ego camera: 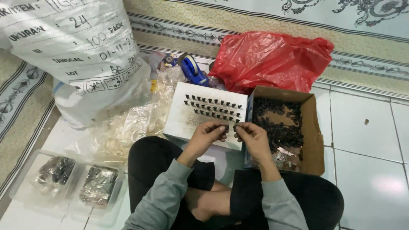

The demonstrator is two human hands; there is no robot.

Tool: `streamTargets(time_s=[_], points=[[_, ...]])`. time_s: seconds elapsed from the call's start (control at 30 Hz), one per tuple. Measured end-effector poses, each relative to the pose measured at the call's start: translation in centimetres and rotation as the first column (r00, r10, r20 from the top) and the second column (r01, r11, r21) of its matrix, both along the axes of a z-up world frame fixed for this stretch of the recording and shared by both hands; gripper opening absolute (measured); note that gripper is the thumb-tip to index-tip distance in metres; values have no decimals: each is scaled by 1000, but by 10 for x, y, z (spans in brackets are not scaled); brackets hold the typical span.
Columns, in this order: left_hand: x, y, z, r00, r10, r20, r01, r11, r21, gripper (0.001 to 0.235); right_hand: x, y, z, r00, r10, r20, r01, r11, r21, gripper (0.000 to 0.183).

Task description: The person sits on the floor and repeatedly picks small black components from a cardboard box, then places them into a white tray with rows of slots. The person also handles small plastic bags containing similar components.

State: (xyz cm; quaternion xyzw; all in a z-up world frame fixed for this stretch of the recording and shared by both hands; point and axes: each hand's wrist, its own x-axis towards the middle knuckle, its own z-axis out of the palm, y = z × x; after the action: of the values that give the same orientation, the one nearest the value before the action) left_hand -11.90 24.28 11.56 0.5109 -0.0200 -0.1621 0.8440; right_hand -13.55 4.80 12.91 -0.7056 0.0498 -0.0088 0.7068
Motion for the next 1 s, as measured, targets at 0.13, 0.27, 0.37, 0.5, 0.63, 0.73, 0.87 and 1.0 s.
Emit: streamTargets(time_s=[0.13, 0.27, 0.37, 0.5, 0.63, 0.73, 0.87, 1.0], points=[[0, 1, -10, 1000, 9, 17, -9, 1000, 1, 27, 1, 8, -26, 1000, -13, 17, 13, 1000, 7, 18], [-1, -1, -7, 999, 26, 34, -26, 1000, -5, 24, -1, 13, -29, 999, -34, 30, 34, 999, -4, 18], [1, 0, -5, 997, 64, 47, -64, 998, 3, 22, -4, 19, -21, 995, -73, 68, 74, 997, 0, 17], [2, 3, -2, 995, 81, 66, -81, 997, -4, 21, -4, 25, -15, 992, -82, 92, 85, 996, -28, 15], [2, -1, -12, 997, 66, 47, -66, 998, 6, 20, -5, 23, -22, 995, -77, 62, 81, 995, -62, 14], [2, 1, -11, 995, 54, 81, -59, 996, 63, 21, -6, 24, -21, 996, -81, 39, 84, 993, -86, 14], [2, -1, -17, 991, 36, 130, -52, 991, 125, 18, -8, 25, -20, 993, -116, -31, 113, 991, -77, 15], [2, 1, -28, 994, 37, 102, -44, 997, 69, 18, -11, 28, -23, 987, -122, -108, 111, 989, -101, 15]])
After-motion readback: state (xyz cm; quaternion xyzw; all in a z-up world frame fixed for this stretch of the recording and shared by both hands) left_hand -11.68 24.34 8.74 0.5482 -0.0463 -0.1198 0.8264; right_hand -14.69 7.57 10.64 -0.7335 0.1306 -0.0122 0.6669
